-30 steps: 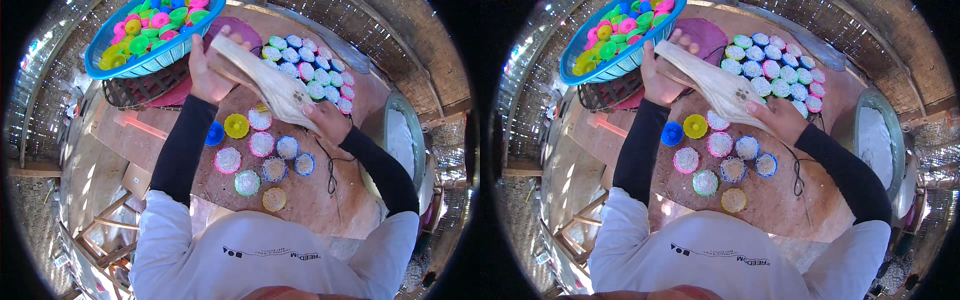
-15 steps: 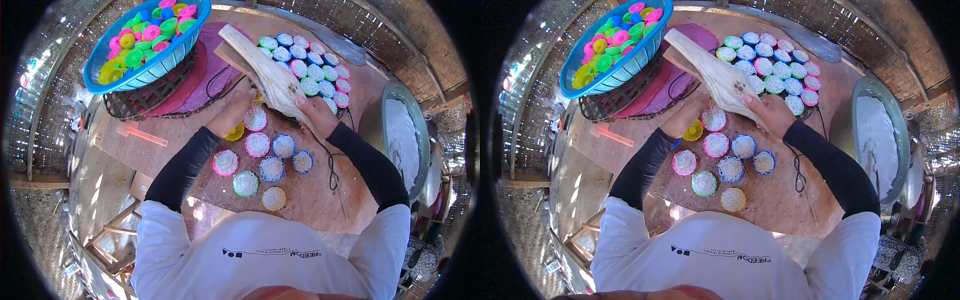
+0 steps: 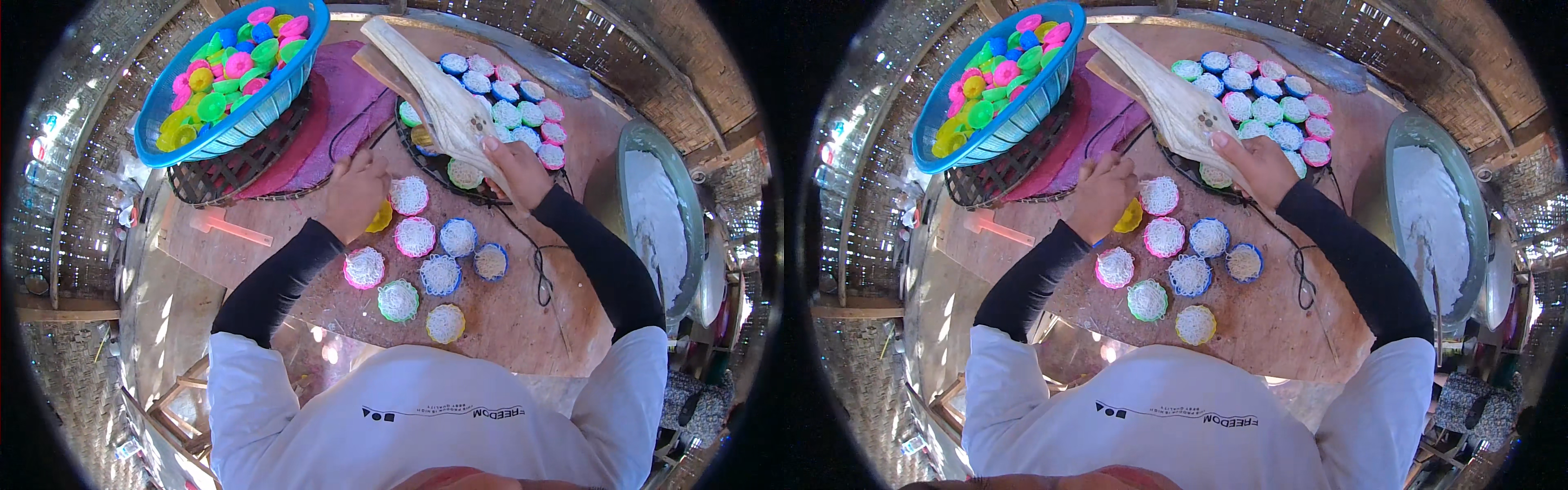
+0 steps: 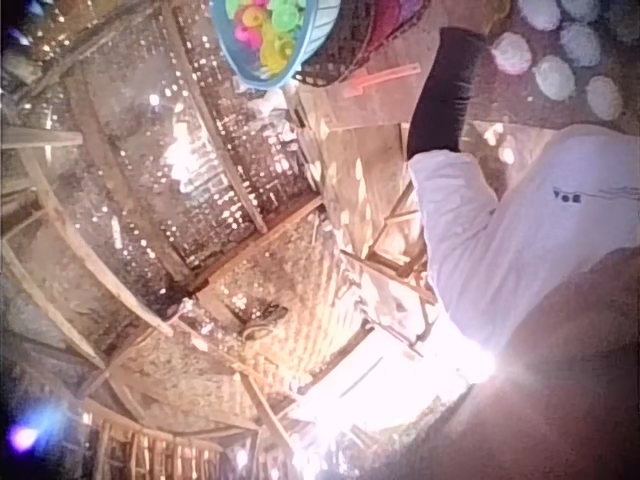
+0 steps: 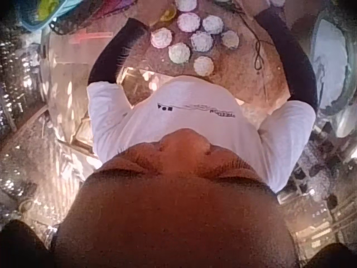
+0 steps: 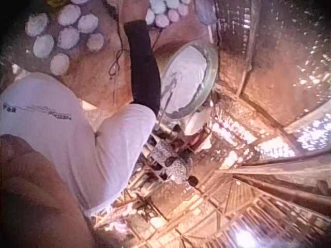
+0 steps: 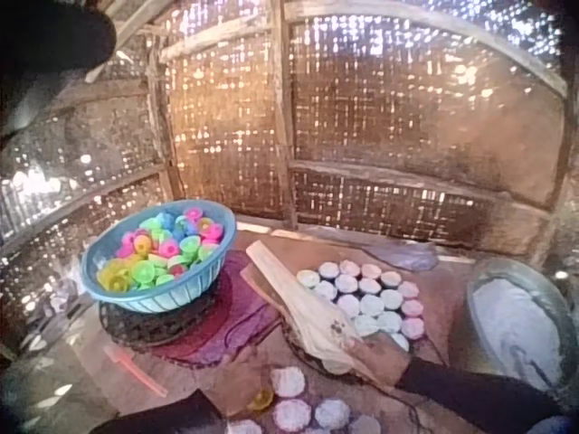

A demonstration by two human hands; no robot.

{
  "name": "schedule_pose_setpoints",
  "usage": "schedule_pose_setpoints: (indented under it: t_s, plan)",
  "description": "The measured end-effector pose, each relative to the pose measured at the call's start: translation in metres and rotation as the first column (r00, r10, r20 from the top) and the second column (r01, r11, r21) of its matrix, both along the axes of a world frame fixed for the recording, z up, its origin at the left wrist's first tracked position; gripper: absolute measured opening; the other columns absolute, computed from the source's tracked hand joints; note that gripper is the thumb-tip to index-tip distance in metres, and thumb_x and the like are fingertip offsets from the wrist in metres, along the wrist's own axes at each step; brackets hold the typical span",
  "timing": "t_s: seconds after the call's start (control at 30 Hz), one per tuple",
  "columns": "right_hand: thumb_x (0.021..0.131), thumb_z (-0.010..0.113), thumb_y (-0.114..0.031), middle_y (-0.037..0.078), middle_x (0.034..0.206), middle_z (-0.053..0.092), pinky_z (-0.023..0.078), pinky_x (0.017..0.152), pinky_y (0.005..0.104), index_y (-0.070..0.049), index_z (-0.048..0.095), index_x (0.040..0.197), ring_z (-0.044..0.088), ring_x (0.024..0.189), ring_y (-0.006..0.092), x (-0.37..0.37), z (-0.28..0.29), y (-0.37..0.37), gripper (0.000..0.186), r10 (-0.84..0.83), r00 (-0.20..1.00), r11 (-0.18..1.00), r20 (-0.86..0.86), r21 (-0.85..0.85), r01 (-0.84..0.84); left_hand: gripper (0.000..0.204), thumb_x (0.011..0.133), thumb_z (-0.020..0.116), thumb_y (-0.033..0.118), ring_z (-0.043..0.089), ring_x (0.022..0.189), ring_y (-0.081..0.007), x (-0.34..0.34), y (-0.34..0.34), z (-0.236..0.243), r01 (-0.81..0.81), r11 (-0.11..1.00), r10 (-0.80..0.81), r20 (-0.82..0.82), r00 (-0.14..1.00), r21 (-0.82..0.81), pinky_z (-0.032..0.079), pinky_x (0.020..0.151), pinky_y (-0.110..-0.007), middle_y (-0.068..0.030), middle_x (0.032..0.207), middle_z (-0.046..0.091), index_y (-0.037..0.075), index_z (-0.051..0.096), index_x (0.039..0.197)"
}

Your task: The person scoops a white paste from a large metal bowl using a wooden tool and fills small colorful plastic molds arranged on a wooden table. The person repeatedly fills the molds and places them on a tray.

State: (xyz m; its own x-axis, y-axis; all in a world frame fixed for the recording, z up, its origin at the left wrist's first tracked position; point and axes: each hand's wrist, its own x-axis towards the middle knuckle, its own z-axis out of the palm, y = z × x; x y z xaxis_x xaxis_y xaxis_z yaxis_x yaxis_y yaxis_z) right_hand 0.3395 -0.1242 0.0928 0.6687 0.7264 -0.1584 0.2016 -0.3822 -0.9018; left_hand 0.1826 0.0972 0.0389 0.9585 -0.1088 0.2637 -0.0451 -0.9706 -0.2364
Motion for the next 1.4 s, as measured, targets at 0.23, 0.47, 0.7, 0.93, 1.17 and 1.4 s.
schedule_pose_setpoints:
  t_s: [0.23, 0.47, 0.7, 0.93, 1.17, 1.4]
  plan:
    - [0.088, 0.037, -0.054, 0.005, 0.049, 0.05, 0.038, 0.038, 0.0257, 0.001, 0.056, 0.061, 0.047, 0.039, 0.0119, -0.021, 0.021, 0.015, 0.064, 0.106, 0.994, 0.993, 0.021, 0.052, -0.107, 0.039, 0.062, 0.074, 0.026, 0.052, 0.096, -0.0218, 0.003, -0.015, 0.079, 0.022, 0.877, 0.128, 0.278, 0.952, -0.48, 0.04, 0.083, -0.036, -0.0054, 0.091, 0.058, 0.006, 0.062, 0.093]
    - [0.086, 0.045, -0.046, 0.012, 0.093, 0.063, 0.049, 0.07, 0.0287, 0.003, 0.051, 0.113, 0.061, 0.076, 0.0169, -0.022, -0.001, 0.047, 0.056, 0.459, 0.841, 0.836, -0.287, 0.459, -0.3, 0.035, 0.076, 0.063, 0.01, 0.057, 0.097, -0.0215, -0.003, 0.022, 0.054, 0.389, 0.459, 0.222, 0.528, 0.82, -0.798, 0.043, 0.088, -0.035, -0.0118, 0.103, 0.061, 0.001, 0.054, 0.109]
    - [0.079, 0.051, -0.013, 0.022, 0.084, 0.061, 0.047, 0.067, 0.0441, -0.006, 0.049, 0.115, 0.059, 0.077, 0.0385, -0.038, -0.048, 0.059, 0.037, 0.266, 0.869, 0.958, 0.417, -0.217, -0.189, 0.033, 0.084, 0.055, 0.012, 0.052, 0.104, -0.0229, -0.085, 0.028, 0.046, 0.491, 0.22, 0.544, 0.523, 0.656, -0.843, 0.041, 0.089, -0.034, -0.0119, 0.114, 0.054, 0.001, 0.049, 0.115]
    - [0.077, 0.046, -0.004, 0.021, 0.088, 0.062, 0.047, 0.068, 0.0435, -0.006, 0.045, 0.118, 0.06, 0.079, 0.0362, -0.038, -0.06, 0.065, 0.041, 0.288, 0.821, 0.957, 0.492, -0.189, -0.222, 0.034, 0.076, 0.063, 0.005, 0.054, 0.098, -0.0219, -0.1, 0.026, 0.037, 0.162, 0.468, 0.704, 0.478, 0.526, -0.869, 0.041, 0.087, -0.033, -0.01, 0.106, 0.058, 0.001, 0.054, 0.108]
    - [0.076, 0.045, -0.001, 0.02, 0.095, 0.063, 0.048, 0.072, 0.0408, -0.005, 0.046, 0.117, 0.061, 0.083, 0.0351, -0.038, -0.051, 0.064, 0.041, 0.34, 0.798, 0.938, 0.497, -0.114, -0.328, 0.051, 0.07, 0.068, -0.002, 0.054, 0.096, -0.0183, -0.099, 0.027, 0.031, 0.266, 0.34, 0.728, 0.432, 0.533, -0.902, 0.043, 0.085, -0.03, -0.0082, 0.106, 0.057, 0.0, 0.045, 0.116]
    - [0.078, 0.044, -0.002, 0.02, 0.094, 0.063, 0.048, 0.071, 0.0405, -0.005, 0.044, 0.118, 0.061, 0.082, 0.0349, -0.037, -0.046, 0.056, 0.041, 0.305, 0.832, 0.952, 0.463, -0.123, -0.28, 0.055, 0.07, 0.068, -0.003, 0.053, 0.097, -0.0175, -0.102, 0.029, 0.021, 0.313, 0.286, 0.718, 0.419, 0.555, -0.906, 0.043, 0.086, -0.03, -0.0088, 0.111, 0.053, 0.001, 0.042, 0.118]
